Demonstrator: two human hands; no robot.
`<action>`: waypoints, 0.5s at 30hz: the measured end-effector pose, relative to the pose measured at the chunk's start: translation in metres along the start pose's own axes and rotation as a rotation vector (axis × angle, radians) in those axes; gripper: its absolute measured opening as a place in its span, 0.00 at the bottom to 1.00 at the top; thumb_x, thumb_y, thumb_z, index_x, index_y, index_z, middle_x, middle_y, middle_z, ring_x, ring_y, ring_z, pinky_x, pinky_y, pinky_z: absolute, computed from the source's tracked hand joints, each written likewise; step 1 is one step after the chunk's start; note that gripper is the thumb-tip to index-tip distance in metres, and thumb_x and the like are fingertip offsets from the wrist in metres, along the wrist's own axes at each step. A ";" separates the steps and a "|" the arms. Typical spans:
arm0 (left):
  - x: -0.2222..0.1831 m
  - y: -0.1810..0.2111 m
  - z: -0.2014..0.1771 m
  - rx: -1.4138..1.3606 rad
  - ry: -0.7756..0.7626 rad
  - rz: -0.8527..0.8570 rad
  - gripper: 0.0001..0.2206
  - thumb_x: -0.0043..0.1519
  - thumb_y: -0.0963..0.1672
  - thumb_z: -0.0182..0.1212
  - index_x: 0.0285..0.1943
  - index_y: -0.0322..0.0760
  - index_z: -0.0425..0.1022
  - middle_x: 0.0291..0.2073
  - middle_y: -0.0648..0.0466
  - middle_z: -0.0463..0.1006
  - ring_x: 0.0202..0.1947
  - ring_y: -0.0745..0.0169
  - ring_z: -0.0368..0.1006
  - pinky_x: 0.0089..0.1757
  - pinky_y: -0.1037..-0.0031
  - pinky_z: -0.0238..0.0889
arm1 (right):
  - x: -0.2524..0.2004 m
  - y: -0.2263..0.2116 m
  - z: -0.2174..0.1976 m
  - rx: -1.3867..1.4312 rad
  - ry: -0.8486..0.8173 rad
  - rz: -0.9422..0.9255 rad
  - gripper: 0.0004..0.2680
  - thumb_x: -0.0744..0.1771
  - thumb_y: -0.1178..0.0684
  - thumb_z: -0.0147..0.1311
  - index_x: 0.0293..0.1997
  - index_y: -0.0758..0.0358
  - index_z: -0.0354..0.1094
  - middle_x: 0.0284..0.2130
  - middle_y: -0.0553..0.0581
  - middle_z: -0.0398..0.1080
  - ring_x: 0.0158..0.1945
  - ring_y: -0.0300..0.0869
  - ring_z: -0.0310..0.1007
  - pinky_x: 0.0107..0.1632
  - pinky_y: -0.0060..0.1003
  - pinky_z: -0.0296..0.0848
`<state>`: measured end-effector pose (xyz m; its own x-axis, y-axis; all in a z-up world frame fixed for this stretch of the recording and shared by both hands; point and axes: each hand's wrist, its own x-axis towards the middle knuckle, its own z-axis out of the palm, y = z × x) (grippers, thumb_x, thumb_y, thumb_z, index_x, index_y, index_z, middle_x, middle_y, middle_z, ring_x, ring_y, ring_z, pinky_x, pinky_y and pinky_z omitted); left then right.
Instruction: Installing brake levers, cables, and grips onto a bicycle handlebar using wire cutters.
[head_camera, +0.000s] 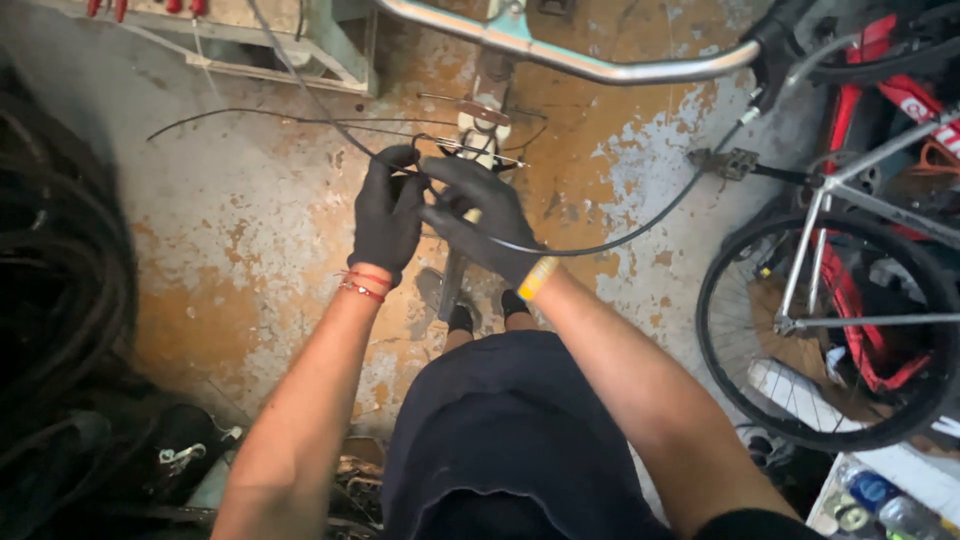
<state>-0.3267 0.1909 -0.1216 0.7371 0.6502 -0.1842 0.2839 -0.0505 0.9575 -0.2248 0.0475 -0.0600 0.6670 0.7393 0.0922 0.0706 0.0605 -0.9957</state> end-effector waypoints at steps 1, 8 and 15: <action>0.000 0.008 -0.001 -0.035 -0.001 -0.002 0.18 0.68 0.38 0.55 0.66 0.47 0.69 0.56 0.51 0.78 0.49 0.57 0.81 0.46 0.66 0.77 | -0.011 -0.006 -0.004 0.025 0.040 0.031 0.17 0.65 0.57 0.68 0.61 0.57 0.73 0.50 0.58 0.74 0.43 0.44 0.79 0.44 0.38 0.82; -0.004 0.029 0.001 -0.091 0.057 -0.117 0.18 0.68 0.41 0.57 0.68 0.50 0.72 0.41 0.50 0.81 0.36 0.58 0.81 0.38 0.67 0.77 | -0.046 -0.042 -0.024 0.337 0.380 0.045 0.17 0.74 0.44 0.43 0.57 0.72 0.66 0.33 0.69 0.77 0.31 0.47 0.79 0.34 0.38 0.80; 0.013 0.064 -0.019 -0.154 0.154 -0.083 0.26 0.63 0.39 0.60 0.72 0.49 0.69 0.38 0.57 0.74 0.39 0.67 0.74 0.42 0.72 0.72 | 0.030 -0.048 0.010 0.575 0.418 0.339 0.12 0.71 0.46 0.49 0.42 0.66 0.71 0.30 0.66 0.75 0.29 0.47 0.78 0.34 0.40 0.79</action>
<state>-0.3111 0.2105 -0.0587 0.6096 0.7559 -0.2389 0.2336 0.1167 0.9653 -0.2156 0.0738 -0.0100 0.8154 0.4729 -0.3340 -0.5051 0.2989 -0.8097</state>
